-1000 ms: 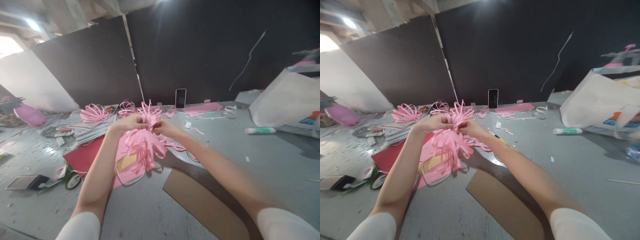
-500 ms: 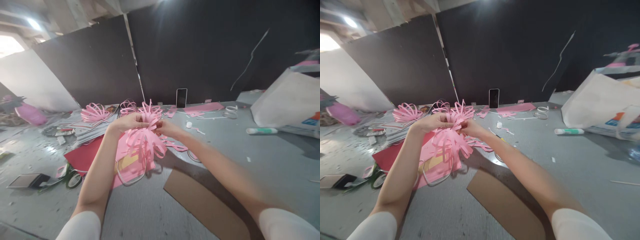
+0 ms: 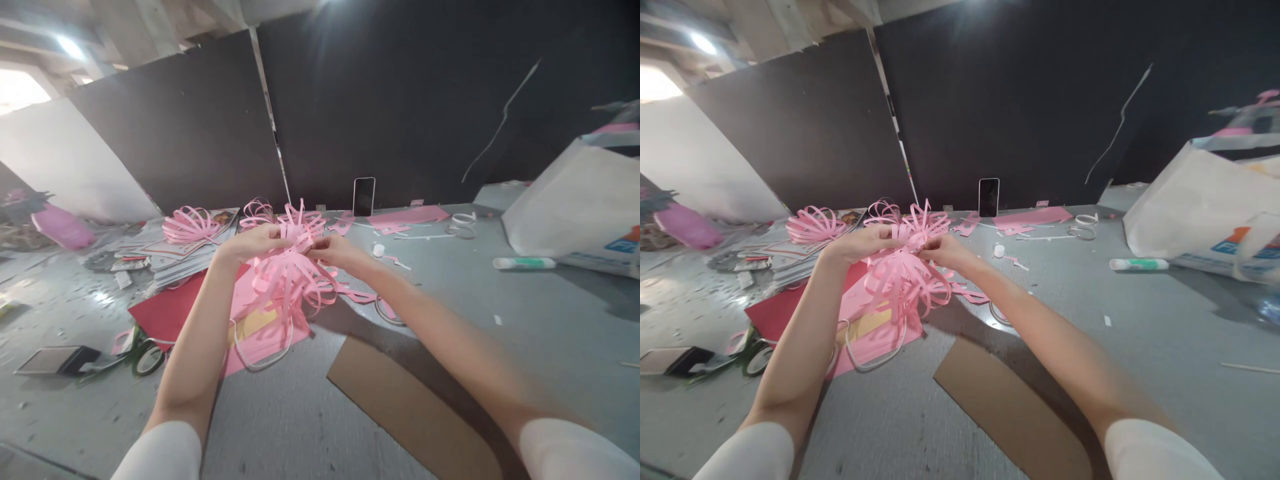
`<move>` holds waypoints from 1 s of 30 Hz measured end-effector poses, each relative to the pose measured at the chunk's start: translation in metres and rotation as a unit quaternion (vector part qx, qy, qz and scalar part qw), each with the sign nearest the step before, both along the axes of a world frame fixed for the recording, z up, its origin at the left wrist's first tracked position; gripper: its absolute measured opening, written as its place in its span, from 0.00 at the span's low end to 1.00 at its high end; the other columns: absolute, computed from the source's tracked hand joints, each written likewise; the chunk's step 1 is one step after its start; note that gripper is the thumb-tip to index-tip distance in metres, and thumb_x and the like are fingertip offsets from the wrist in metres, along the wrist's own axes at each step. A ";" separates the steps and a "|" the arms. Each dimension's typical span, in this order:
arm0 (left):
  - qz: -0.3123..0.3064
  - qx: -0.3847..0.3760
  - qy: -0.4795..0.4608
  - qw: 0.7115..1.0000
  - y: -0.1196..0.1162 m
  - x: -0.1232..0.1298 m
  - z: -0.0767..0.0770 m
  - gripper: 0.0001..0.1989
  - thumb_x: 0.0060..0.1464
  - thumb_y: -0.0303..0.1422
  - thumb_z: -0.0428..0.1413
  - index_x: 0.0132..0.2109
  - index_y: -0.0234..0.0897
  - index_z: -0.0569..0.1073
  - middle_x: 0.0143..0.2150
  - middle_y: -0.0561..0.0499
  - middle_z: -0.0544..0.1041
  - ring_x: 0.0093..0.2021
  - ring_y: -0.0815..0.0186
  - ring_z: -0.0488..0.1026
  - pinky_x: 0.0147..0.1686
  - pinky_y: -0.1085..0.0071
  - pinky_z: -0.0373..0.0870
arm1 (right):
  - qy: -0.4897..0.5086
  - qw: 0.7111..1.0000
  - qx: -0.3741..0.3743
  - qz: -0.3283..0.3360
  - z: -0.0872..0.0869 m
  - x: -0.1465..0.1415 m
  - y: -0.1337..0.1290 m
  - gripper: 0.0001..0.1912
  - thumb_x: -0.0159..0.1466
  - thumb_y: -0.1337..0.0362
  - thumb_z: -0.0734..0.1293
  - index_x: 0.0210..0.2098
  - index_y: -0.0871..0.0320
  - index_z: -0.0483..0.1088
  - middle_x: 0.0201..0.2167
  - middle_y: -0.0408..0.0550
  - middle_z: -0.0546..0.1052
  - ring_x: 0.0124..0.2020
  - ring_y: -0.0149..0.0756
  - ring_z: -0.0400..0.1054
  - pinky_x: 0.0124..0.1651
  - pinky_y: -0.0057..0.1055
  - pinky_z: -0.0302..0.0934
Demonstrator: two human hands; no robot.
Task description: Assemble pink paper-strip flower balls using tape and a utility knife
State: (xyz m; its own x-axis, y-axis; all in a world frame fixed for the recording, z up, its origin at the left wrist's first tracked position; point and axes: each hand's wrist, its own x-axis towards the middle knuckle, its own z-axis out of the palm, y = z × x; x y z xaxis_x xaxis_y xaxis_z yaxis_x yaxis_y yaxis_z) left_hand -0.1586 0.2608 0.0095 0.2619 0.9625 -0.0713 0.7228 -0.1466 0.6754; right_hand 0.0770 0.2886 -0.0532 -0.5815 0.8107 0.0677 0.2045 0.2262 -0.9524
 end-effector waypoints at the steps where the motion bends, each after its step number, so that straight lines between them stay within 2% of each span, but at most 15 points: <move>1: 0.002 -0.002 0.001 1.000 0.001 0.000 -0.001 0.21 0.54 0.48 0.65 0.31 0.38 0.65 0.28 0.56 0.60 0.27 0.71 0.55 0.27 0.70 0.51 | 0.007 1.000 0.001 -0.004 0.000 0.000 0.000 0.11 0.59 0.56 0.73 0.33 0.57 0.82 0.24 0.41 0.71 0.26 0.28 0.56 0.30 0.31 0.48; 4: 0.002 -0.009 -0.005 1.000 0.002 0.000 -0.002 0.20 0.54 0.47 0.65 0.32 0.37 0.68 0.28 0.55 0.62 0.27 0.71 0.56 0.27 0.70 0.52 | 0.028 0.999 -0.015 -0.017 -0.002 -0.002 -0.001 0.11 0.58 0.56 0.73 0.33 0.57 0.82 0.26 0.41 0.72 0.28 0.29 0.59 0.32 0.31 0.51; 8: -0.013 -0.024 -0.016 1.000 0.001 0.002 0.000 0.19 0.53 0.47 0.65 0.34 0.36 0.71 0.29 0.54 0.65 0.28 0.71 0.58 0.28 0.71 0.53 | 0.042 0.998 -0.031 -0.028 -0.003 -0.004 -0.003 0.11 0.58 0.56 0.75 0.32 0.57 0.82 0.25 0.41 0.71 0.28 0.29 0.58 0.33 0.31 0.52; 14: -0.048 -0.026 -0.026 0.998 -0.004 0.005 0.005 0.19 0.53 0.48 0.65 0.37 0.35 0.76 0.29 0.53 0.67 0.28 0.70 0.60 0.28 0.71 0.53 | 0.047 0.998 -0.033 -0.021 -0.005 -0.004 -0.001 0.14 0.58 0.51 0.75 0.32 0.56 0.82 0.25 0.41 0.71 0.27 0.29 0.57 0.31 0.31 0.51; 18: -0.037 -0.013 -0.011 0.999 -0.004 0.005 0.006 0.19 0.53 0.49 0.65 0.36 0.35 0.76 0.28 0.53 0.68 0.27 0.70 0.60 0.28 0.70 0.53 | 0.063 0.997 -0.043 -0.009 -0.007 -0.004 0.000 0.15 0.57 0.51 0.75 0.33 0.57 0.81 0.25 0.41 0.71 0.27 0.30 0.58 0.32 0.31 0.53; 23: -0.087 -0.028 -0.053 0.994 -0.002 0.006 0.003 0.19 0.53 0.47 0.65 0.39 0.34 0.79 0.34 0.50 0.76 0.33 0.67 0.68 0.34 0.70 0.60 | 0.060 0.997 -0.041 0.004 -0.008 -0.004 0.000 0.17 0.56 0.49 0.76 0.29 0.57 0.78 0.22 0.38 0.65 0.25 0.28 0.51 0.29 0.31 0.47; 27: -0.086 -0.037 -0.054 0.994 -0.001 0.005 0.003 0.18 0.52 0.46 0.66 0.38 0.34 0.79 0.34 0.50 0.76 0.35 0.66 0.70 0.36 0.70 0.63 | 0.060 0.997 -0.055 0.018 -0.007 -0.003 0.000 0.17 0.56 0.49 0.76 0.28 0.57 0.77 0.22 0.38 0.63 0.24 0.27 0.50 0.29 0.31 0.45; 30: -0.076 -0.030 -0.050 0.995 -0.002 0.004 0.004 0.18 0.52 0.46 0.66 0.37 0.34 0.79 0.32 0.51 0.75 0.32 0.68 0.68 0.34 0.70 0.62 | 0.066 0.997 -0.048 0.018 -0.006 -0.003 -0.002 0.16 0.57 0.50 0.76 0.28 0.57 0.77 0.23 0.38 0.64 0.25 0.27 0.51 0.29 0.31 0.46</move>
